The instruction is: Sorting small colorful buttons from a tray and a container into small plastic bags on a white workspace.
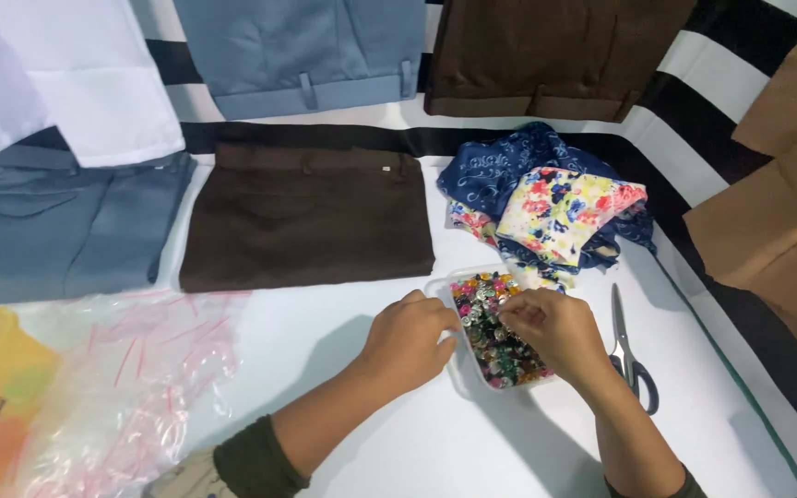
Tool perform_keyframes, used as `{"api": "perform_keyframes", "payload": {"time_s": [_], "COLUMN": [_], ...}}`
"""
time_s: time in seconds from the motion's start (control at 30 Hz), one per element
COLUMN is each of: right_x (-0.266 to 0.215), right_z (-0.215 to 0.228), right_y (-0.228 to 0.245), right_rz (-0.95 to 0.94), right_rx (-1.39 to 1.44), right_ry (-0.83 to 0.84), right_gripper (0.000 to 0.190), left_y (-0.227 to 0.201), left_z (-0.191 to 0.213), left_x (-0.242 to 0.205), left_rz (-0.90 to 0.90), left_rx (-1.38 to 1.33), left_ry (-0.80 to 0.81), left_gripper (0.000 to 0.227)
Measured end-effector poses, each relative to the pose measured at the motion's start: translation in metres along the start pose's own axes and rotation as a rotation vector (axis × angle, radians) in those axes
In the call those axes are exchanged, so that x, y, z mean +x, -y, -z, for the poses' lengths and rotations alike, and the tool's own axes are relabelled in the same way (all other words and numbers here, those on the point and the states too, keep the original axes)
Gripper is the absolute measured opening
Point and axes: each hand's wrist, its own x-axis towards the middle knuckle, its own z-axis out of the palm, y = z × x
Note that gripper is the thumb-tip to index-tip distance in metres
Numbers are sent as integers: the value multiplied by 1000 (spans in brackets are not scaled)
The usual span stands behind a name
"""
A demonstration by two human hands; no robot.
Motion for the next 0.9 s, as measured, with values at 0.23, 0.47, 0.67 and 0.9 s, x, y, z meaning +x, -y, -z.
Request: {"api": "perform_keyframes", "payload": {"time_s": [0.23, 0.47, 0.67, 0.9], "right_x": [0, 6, 8, 15], "right_z": [20, 0, -8, -9], "right_y": [13, -4, -15, -29], "right_rz": [16, 95, 93, 104], "right_rx": [-18, -5, 85, 133], "right_ry": [211, 196, 114, -12], "right_gripper": [25, 30, 22, 19], "left_y": [-11, -11, -6, 1], "left_z": [-24, -41, -47, -52], "left_x": [25, 41, 41, 39], "left_rz": [4, 33, 30, 35], "left_rx": [-58, -12, -51, -167], "left_ry": [-5, 30, -101, -250], "left_gripper": [22, 31, 21, 21]}}
